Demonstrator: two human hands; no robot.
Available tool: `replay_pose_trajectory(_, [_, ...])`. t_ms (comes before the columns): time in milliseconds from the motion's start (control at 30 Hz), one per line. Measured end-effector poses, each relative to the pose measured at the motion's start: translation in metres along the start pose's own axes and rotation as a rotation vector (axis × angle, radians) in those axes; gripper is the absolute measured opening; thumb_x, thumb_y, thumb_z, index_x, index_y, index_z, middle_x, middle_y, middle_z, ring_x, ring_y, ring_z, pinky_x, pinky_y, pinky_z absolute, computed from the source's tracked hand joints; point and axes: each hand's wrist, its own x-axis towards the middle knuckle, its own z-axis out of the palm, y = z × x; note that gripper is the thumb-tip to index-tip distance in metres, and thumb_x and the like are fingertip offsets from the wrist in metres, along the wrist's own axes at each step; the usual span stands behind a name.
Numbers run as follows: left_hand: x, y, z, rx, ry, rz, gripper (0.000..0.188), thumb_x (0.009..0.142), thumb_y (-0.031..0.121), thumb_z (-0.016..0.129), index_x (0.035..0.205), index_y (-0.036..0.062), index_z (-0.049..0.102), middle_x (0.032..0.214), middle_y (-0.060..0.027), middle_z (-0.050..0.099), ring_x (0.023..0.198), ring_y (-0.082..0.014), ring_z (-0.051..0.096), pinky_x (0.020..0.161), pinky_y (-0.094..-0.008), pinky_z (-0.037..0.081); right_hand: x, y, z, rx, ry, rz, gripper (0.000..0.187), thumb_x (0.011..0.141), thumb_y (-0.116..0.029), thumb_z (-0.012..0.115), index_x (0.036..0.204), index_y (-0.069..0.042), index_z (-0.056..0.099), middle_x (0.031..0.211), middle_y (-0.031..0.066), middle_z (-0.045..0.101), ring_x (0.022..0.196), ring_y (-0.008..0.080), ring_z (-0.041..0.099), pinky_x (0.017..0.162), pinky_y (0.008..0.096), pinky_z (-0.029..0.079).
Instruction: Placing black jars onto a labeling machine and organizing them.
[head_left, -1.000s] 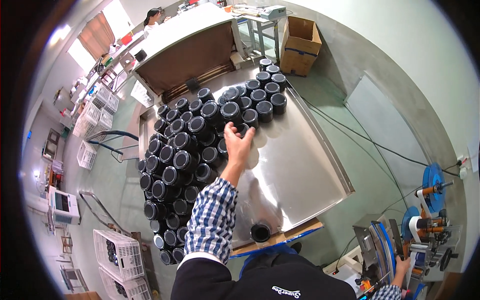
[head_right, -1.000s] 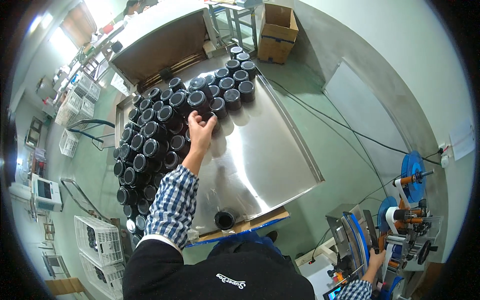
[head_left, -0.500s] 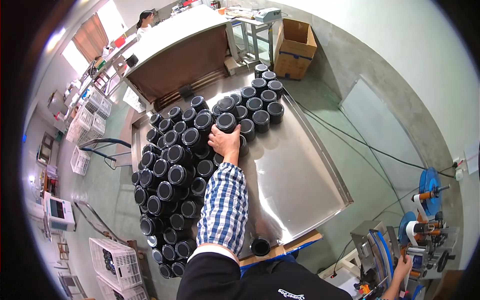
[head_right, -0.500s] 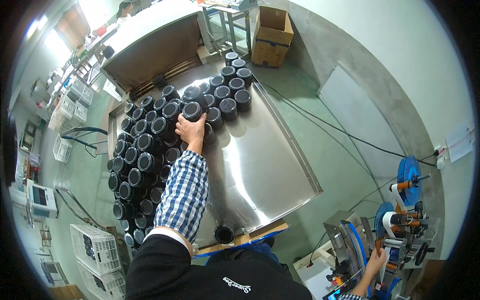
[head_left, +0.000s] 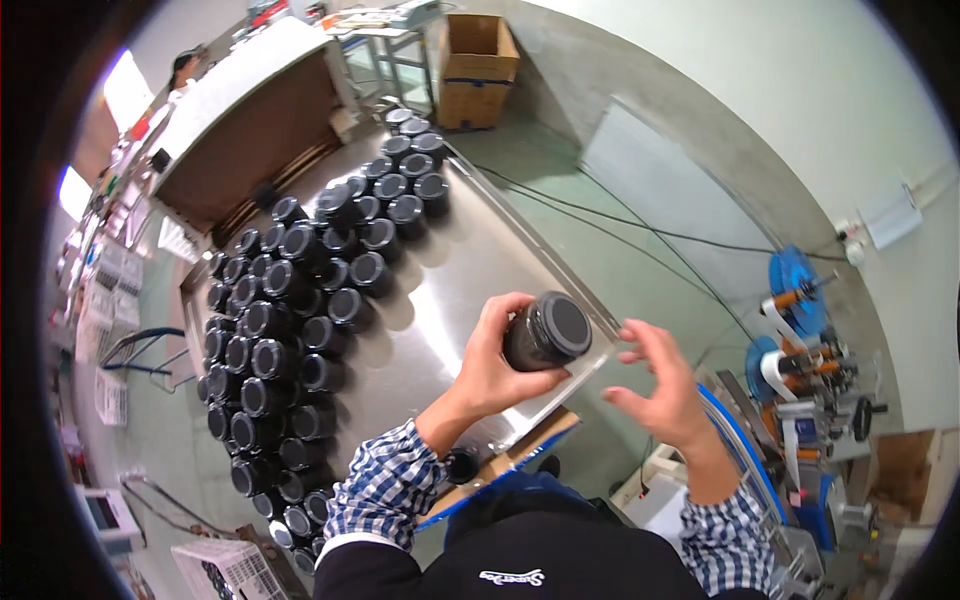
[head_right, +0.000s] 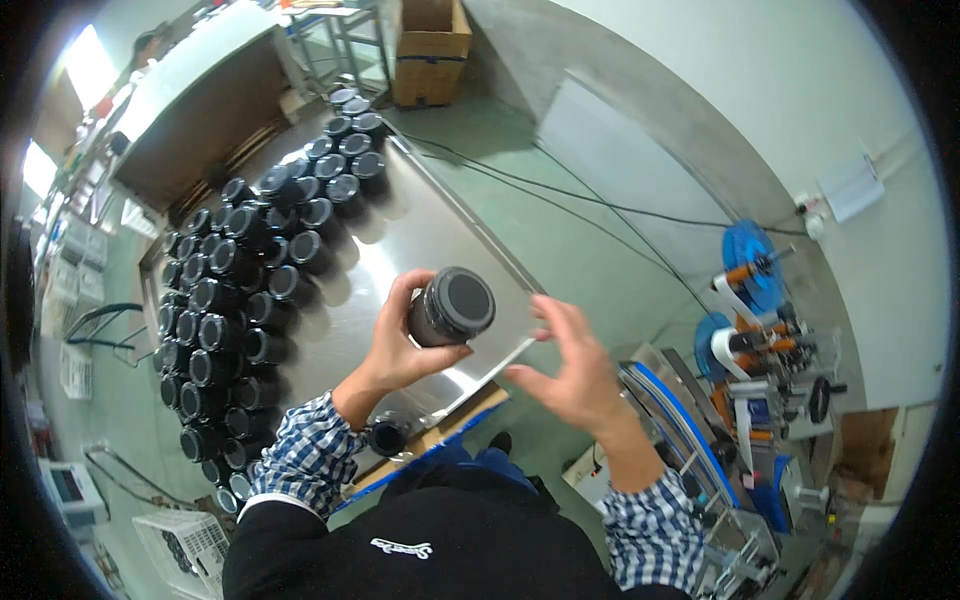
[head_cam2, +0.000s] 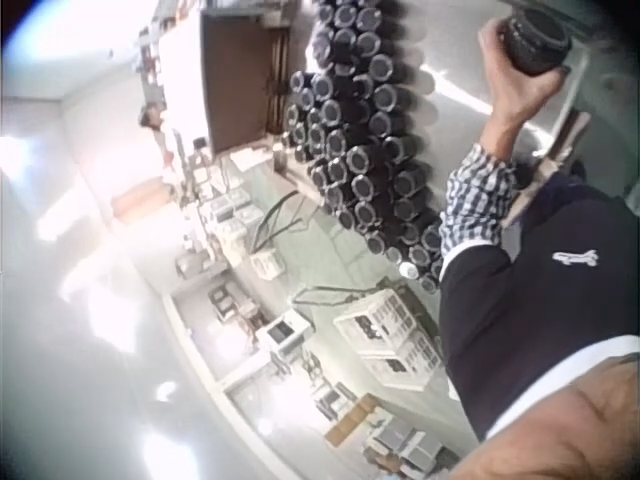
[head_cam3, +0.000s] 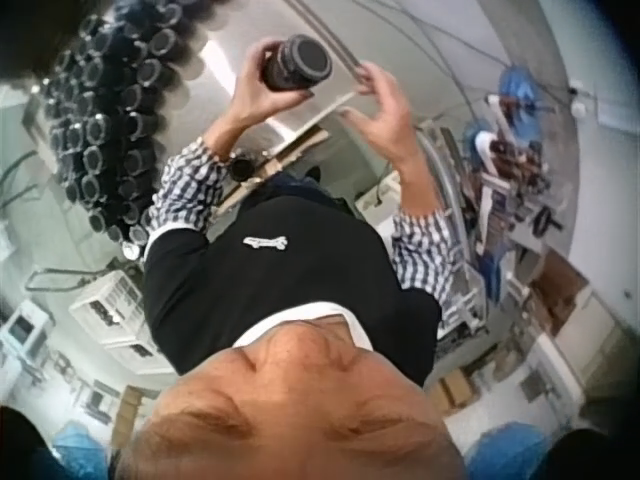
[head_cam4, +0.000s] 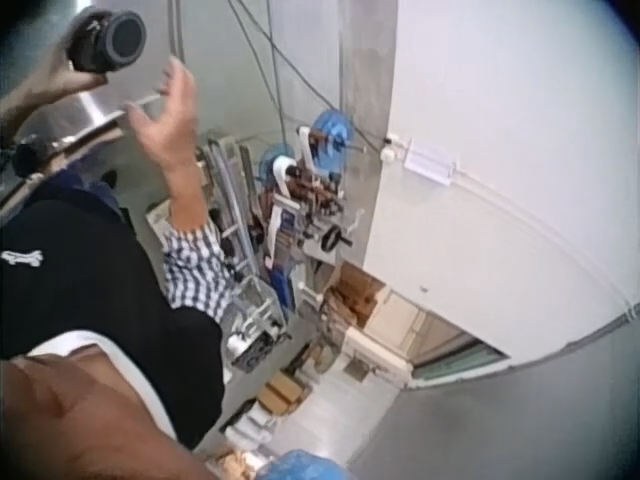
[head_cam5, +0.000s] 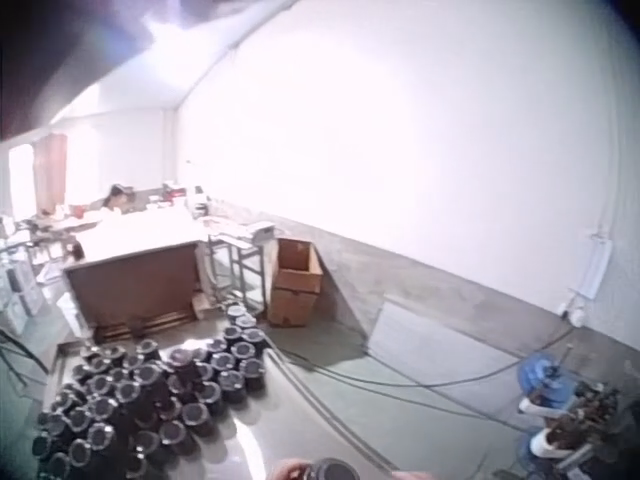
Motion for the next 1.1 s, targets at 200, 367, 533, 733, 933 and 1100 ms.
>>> replay_pose_trajectory(200, [-0.011,0.053,0.028,0.119,-0.212,0.23,0.079,0.054,0.014,0.086,0.123,0.0038,0.048,0.115,-0.0195,0.046,0.096,-0.0349,0.057,0.079,-0.0408,0.054,-0.02,-0.007,-0.017,0.016,-0.123,-0.009,0.084,0.072,-0.033,0.081,0.14,-0.006,0.04,0.12,0.0132,0.052,0.1,0.0244,0.059,0.082,0.0337,0.05])
replay_pose_trajectory(367, [-0.022,0.066,0.047,0.12,-0.288,0.307,0.085,0.056,0.018,0.088,0.128,0.0048,0.045,0.115,-0.0177,0.045,0.101,-0.0331,0.056,0.081,-0.0398,0.053,-0.05,0.004,-0.03,0.211,-0.155,0.081,0.083,0.067,-0.034,0.085,0.136,-0.009,0.044,0.115,0.0075,0.052,0.097,0.0195,0.058,0.08,0.0323,0.049])
replay_pose_trajectory(533, [-0.036,0.065,0.059,-0.185,-0.38,0.098,0.093,0.065,0.028,0.088,0.137,0.0062,0.034,0.122,-0.0153,0.046,0.111,-0.0276,0.053,0.091,-0.0389,0.047,-0.074,0.018,-0.034,0.409,-0.114,0.049,0.084,0.063,-0.016,0.088,0.134,-0.006,0.044,0.116,0.0042,0.045,0.101,0.0135,0.051,0.083,0.0272,0.045])
replay_pose_trajectory(733, [-0.041,0.079,0.067,-0.814,-0.515,-0.441,0.088,0.079,0.028,0.079,0.143,0.0058,0.023,0.125,-0.0152,0.05,0.116,-0.0242,0.052,0.096,-0.037,0.044,-0.087,0.022,-0.038,0.355,-0.088,-0.049,0.087,0.059,-0.007,0.088,0.134,-0.007,0.043,0.122,0.0062,0.043,0.11,0.0161,0.048,0.09,0.0291,0.045])
replay_pose_trajectory(933, [-0.047,0.08,0.071,-0.817,-0.488,-0.403,0.091,0.077,0.019,0.08,0.143,0.006,0.02,0.125,-0.0165,0.05,0.115,-0.0243,0.053,0.093,-0.0371,0.047,-0.09,0.028,-0.039,0.28,-0.033,-0.145,0.087,0.06,-0.015,0.088,0.135,-0.013,0.045,0.128,0.0072,0.047,0.111,0.0222,0.054,0.084,0.0344,0.049])
replay_pose_trajectory(1100, [-0.054,0.072,0.077,-0.646,-0.385,-0.121,0.095,0.071,0.011,0.083,0.143,0.007,0.02,0.125,-0.0168,0.049,0.115,-0.0258,0.054,0.092,-0.0379,0.047,-0.09,0.029,-0.041,0.36,-0.084,-0.022,0.091,0.062,-0.026,0.089,0.139,-0.014,0.043,0.129,0.0065,0.048,0.111,0.0214,0.053,0.086,0.0361,0.046])
